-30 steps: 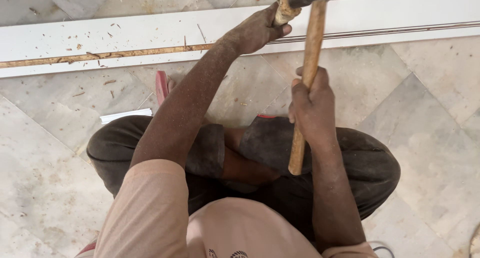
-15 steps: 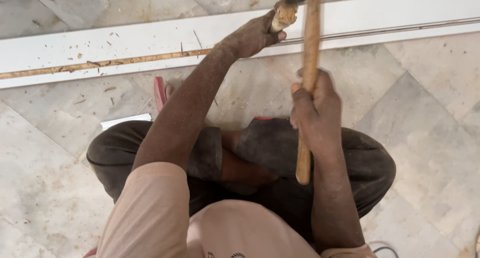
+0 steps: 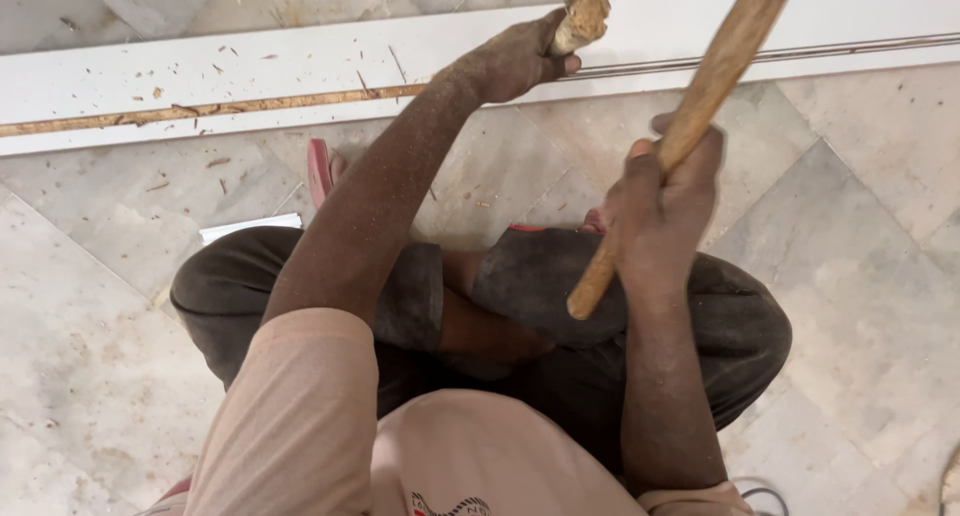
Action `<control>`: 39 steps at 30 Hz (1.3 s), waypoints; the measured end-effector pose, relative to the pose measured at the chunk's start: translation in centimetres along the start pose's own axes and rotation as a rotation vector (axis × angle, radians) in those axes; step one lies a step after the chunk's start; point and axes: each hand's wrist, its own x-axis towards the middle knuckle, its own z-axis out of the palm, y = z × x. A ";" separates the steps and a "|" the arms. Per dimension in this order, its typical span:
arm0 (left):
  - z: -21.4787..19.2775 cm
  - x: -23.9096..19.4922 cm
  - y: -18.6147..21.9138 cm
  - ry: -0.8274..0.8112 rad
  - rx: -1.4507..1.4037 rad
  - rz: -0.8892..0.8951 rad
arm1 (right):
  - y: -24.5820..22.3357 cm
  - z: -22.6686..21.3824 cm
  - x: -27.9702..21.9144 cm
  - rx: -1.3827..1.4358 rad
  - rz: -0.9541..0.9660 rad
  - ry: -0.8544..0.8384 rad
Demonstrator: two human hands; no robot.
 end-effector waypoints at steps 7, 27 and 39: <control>0.3 1.4 2.0 -0.084 0.122 -0.054 | 1.1 0.4 1.2 0.132 0.197 -0.066; -0.4 3.2 0.7 0.094 0.038 0.071 | 0.5 -0.9 2.5 0.159 0.196 0.050; 2.9 4.3 0.7 0.040 0.203 0.035 | 0.3 -1.5 2.4 0.152 0.197 0.065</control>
